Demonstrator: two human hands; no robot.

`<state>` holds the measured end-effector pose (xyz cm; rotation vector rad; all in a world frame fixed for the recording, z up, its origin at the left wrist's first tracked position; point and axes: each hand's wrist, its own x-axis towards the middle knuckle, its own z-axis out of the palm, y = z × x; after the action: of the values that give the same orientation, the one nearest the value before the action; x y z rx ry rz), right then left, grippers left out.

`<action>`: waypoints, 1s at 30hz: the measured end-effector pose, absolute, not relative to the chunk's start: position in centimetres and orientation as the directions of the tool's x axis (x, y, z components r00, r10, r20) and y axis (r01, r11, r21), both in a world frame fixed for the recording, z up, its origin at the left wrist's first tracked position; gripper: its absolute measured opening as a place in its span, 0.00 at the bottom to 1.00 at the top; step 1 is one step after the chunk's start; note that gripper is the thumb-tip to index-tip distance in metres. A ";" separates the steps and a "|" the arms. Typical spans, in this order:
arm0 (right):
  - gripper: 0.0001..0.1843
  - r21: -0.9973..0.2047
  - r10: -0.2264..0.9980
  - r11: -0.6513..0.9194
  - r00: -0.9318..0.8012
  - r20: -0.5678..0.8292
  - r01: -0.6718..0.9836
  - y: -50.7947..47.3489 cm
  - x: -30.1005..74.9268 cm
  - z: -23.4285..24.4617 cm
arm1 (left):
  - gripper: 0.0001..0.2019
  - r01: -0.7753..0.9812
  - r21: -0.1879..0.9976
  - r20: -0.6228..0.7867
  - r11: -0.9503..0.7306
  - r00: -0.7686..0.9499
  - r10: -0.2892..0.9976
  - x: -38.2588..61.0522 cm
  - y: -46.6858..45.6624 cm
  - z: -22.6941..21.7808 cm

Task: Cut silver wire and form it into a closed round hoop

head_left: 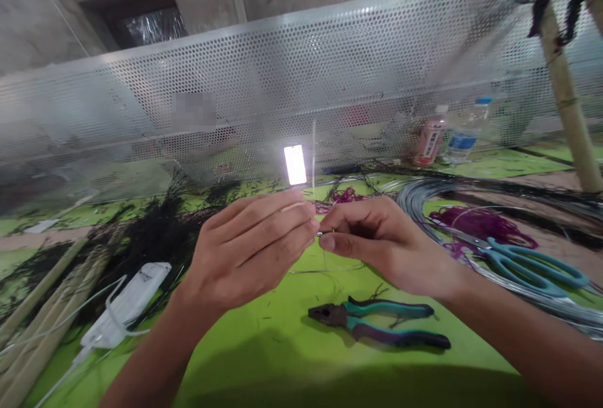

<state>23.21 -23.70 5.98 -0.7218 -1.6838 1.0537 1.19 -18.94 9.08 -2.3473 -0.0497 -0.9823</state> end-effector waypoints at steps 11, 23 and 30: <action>0.09 -0.901 0.855 0.434 -0.321 0.408 0.011 -23.4 23.2 5.9 | 0.10 0.368 0.156 0.569 -0.917 0.725 0.388 2.1 -19.7 9.3; 0.13 -0.927 0.876 0.375 -0.329 0.352 0.009 -23.4 23.2 6.1 | 0.11 0.233 -0.330 0.667 -0.915 0.744 -0.052 1.4 -18.7 8.6; 0.10 -0.912 0.863 0.410 -0.329 0.382 0.017 -23.3 23.1 5.7 | 0.03 0.335 -0.190 0.682 -0.923 0.721 0.121 1.4 -19.1 8.7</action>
<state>23.10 -23.27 5.72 -0.7807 -1.6752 1.0683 1.40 -19.09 8.68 -2.6268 -0.3578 -1.0095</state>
